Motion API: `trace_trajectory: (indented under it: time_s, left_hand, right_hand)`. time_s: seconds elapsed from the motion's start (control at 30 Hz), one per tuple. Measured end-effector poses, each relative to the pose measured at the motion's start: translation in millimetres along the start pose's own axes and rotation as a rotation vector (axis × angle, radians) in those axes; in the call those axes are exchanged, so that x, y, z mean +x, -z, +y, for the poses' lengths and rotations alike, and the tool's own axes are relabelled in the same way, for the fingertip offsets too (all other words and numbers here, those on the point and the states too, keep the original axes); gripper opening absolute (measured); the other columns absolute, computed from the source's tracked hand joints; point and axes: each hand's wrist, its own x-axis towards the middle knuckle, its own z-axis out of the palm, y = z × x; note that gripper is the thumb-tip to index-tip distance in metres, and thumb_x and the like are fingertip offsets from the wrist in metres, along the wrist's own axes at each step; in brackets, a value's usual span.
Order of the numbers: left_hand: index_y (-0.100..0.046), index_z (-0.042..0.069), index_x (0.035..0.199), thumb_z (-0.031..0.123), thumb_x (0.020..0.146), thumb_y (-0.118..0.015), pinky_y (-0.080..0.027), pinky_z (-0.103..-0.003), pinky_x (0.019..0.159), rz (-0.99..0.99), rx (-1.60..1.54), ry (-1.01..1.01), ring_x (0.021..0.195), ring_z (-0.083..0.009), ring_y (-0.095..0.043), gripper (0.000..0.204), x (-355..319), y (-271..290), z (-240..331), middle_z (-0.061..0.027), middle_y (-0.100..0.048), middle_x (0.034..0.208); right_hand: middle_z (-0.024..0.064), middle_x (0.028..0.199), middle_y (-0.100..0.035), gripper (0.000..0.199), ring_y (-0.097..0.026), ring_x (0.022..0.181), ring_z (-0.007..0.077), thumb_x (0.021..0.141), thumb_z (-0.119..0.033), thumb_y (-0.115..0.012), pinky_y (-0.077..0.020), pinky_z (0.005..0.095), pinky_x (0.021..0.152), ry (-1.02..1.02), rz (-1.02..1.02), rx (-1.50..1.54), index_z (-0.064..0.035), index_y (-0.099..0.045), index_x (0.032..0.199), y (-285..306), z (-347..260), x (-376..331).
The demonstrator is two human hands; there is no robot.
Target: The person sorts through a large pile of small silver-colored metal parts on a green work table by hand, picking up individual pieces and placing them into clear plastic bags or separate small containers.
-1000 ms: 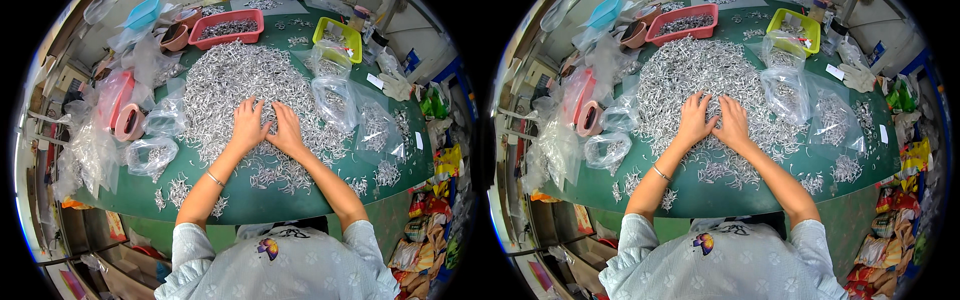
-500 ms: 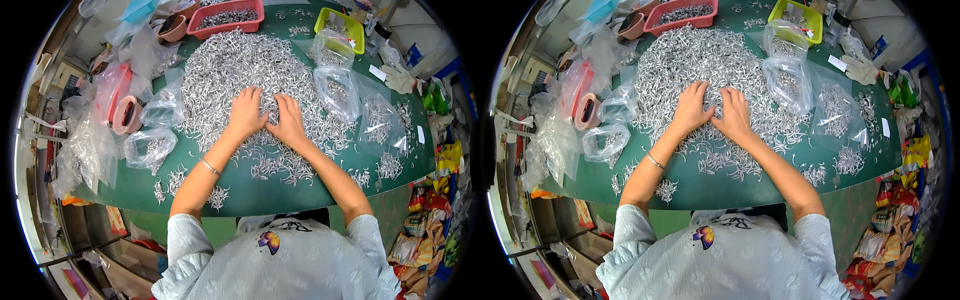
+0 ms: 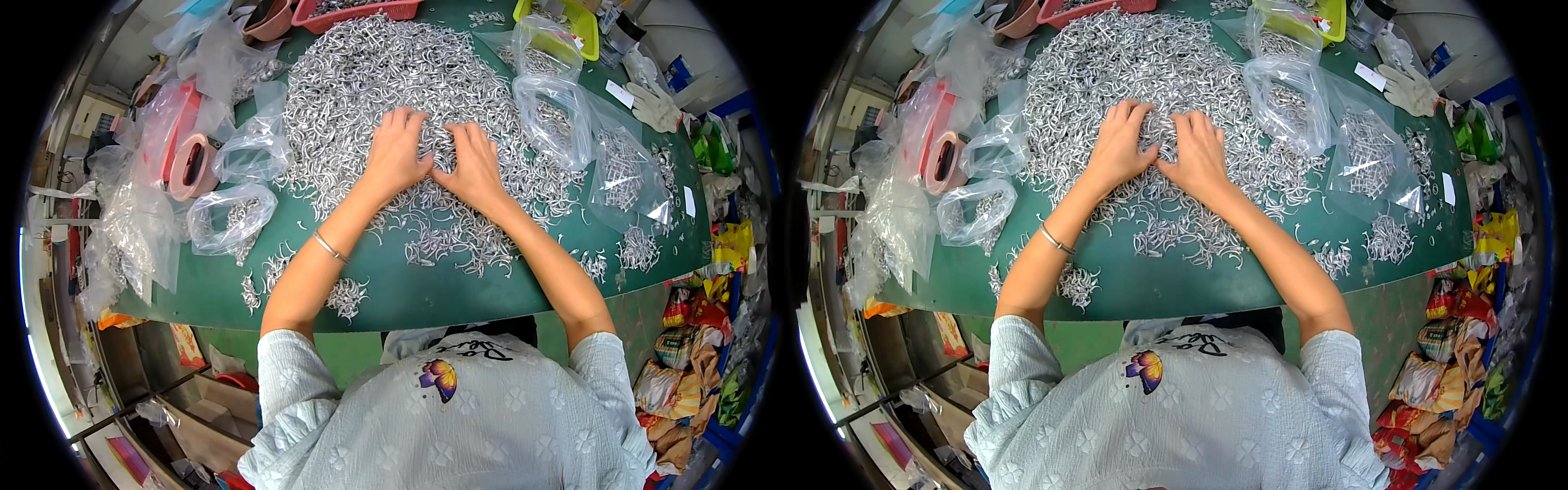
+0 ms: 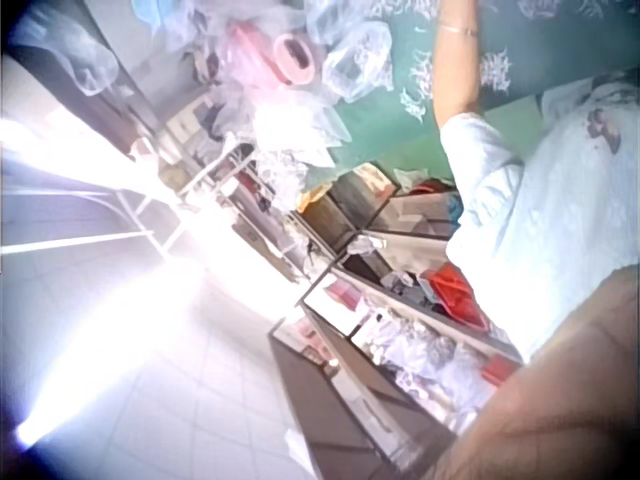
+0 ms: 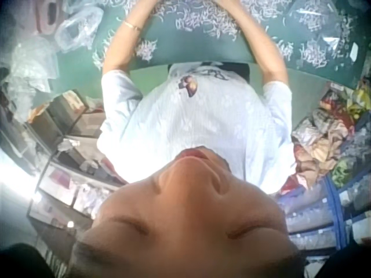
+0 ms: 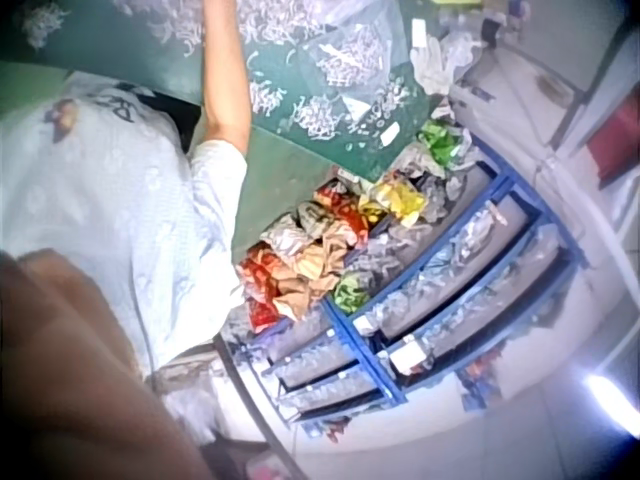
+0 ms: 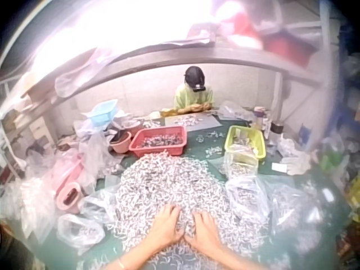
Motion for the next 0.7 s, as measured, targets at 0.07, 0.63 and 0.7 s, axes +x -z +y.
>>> trace_trajectory:
  time_s: [0.07, 0.63, 0.7]
  left_hand:
    - [-0.051, 0.003, 0.120, 0.015, 0.067, -0.072, -0.042, -0.043, 0.092, 0.037, 0.003, -0.016, 0.111, -0.0345, -0.048, 0.058, -2, -2, -3, -0.0172, -0.051, 0.118]
    - [-0.052, 0.003, 0.117, 0.008, 0.064, -0.071, -0.040, -0.041, 0.096, -0.030, -0.038, -0.020, 0.114, -0.0345, -0.046, 0.057, -6, 1, 2, -0.0163, -0.053, 0.117]
    - [-0.052, 0.007, 0.119, 0.010, 0.065, -0.072, -0.036, -0.043, 0.099, -0.051, 0.028, -0.019, 0.119, -0.0327, -0.043, 0.058, -4, -4, 3, -0.0136, -0.052, 0.122]
  right_hand:
    - [0.0131, 0.114, -0.049, 0.068, -0.048, 0.109, 0.0306, 0.062, -0.020, -0.079, -0.0370, 0.0443, 0.089, 0.042, 0.027, -0.004, -0.0007, -0.049, 0.121, -2, 3, 1]
    - [0.0143, 0.115, -0.053, 0.080, -0.046, 0.111, 0.0315, 0.059, -0.026, -0.085, -0.0368, 0.0429, 0.091, 0.050, 0.009, -0.094, 0.0002, -0.045, 0.123, 1, -4, -17]
    - [0.0168, 0.119, -0.052, 0.082, -0.045, 0.113, 0.0346, 0.060, -0.025, -0.085, -0.0364, 0.0420, 0.096, 0.008, -0.014, -0.067, 0.0000, -0.045, 0.127, 4, -4, -17]
